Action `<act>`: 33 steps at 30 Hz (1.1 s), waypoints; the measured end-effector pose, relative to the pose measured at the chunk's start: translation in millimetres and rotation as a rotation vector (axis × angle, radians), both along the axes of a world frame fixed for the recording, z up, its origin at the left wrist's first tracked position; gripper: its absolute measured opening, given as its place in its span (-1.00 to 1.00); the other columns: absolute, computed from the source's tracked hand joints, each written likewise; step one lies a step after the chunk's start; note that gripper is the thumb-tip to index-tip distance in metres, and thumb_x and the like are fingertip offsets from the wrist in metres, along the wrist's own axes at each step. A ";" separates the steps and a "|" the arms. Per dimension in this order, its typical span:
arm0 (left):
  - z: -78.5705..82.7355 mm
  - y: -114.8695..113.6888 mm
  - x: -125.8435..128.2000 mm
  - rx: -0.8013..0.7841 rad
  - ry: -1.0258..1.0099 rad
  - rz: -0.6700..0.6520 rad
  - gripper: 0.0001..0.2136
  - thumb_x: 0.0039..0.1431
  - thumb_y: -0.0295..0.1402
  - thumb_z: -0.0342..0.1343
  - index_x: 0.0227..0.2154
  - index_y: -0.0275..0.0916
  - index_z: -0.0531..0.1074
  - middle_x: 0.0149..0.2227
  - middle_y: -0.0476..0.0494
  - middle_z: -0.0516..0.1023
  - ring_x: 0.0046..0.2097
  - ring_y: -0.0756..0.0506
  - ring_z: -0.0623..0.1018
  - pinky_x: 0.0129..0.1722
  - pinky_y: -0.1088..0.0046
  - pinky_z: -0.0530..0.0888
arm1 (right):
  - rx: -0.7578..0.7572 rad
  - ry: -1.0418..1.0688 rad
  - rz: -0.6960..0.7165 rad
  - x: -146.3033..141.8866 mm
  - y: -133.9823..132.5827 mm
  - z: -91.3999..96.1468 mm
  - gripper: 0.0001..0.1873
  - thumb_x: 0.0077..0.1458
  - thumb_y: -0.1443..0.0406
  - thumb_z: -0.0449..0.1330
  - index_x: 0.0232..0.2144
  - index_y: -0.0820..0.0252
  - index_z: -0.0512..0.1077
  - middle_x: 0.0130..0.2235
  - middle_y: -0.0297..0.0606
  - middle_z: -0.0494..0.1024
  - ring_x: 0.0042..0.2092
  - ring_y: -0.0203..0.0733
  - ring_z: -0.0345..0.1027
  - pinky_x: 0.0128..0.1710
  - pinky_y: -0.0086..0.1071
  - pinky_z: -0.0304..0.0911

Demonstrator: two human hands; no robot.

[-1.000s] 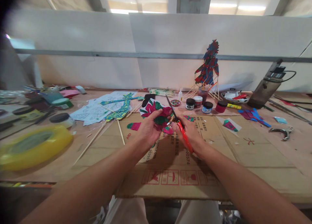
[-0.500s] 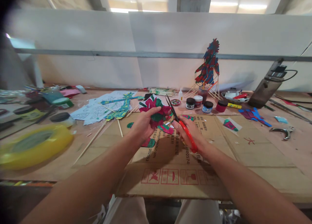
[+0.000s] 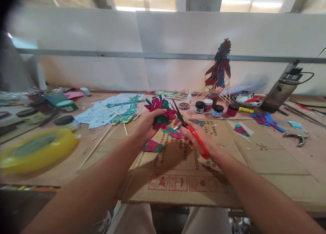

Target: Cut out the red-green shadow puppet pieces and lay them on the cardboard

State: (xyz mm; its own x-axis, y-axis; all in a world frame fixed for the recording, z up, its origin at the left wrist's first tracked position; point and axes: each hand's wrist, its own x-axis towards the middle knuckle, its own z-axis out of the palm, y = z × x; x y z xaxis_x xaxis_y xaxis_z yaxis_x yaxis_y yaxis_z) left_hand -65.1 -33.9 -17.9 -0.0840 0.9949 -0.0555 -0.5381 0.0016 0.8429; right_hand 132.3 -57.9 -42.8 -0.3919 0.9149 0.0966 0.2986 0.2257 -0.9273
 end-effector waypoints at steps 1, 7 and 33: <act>0.8 -0.2 -0.8 -0.004 0.014 -0.009 -0.92 -0.09 -0.56 0.34 -0.49 -0.34 0.56 -0.49 -0.22 0.68 -0.48 -0.11 0.66 -0.49 0.49 0.52 | 0.007 -0.016 0.007 0.5 0.0 0.7 -0.57 0.16 -0.15 0.23 -0.35 0.04 0.34 -0.43 -0.33 0.44 -0.43 -0.19 0.33 -0.42 -0.30 0.32; 1.1 0.3 -3.6 0.024 0.043 -0.014 -0.90 -0.14 -0.53 0.35 -0.51 -0.31 0.55 -0.53 -0.17 0.66 -0.51 -0.11 0.63 -0.48 0.45 0.51 | 0.016 -0.109 -0.015 0.3 -3.7 7.6 -0.55 0.14 -0.18 0.18 -0.34 0.02 0.33 -0.49 -0.35 0.41 -0.46 -0.15 0.30 -0.43 -0.26 0.30; 2.1 0.7 -5.9 -0.016 0.079 -0.022 -0.87 -0.13 -0.52 0.39 -0.50 -0.30 0.54 -0.52 -0.20 0.65 -0.47 -0.14 0.64 -0.48 0.43 0.52 | 0.049 -0.140 -0.011 3.1 -1.3 3.9 -0.57 0.19 -0.14 0.21 -0.36 0.05 0.35 -0.49 -0.35 0.43 -0.48 -0.19 0.31 -0.50 -0.34 0.26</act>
State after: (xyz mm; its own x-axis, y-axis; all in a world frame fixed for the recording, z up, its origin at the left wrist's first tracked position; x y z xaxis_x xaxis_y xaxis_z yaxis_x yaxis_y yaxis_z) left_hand -71.0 -33.3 -15.8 -0.0667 0.9956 -0.0656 -0.4698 0.0266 0.8824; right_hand 135.4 -59.2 -38.9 -0.3950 0.9146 0.0866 0.4267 0.2661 -0.8643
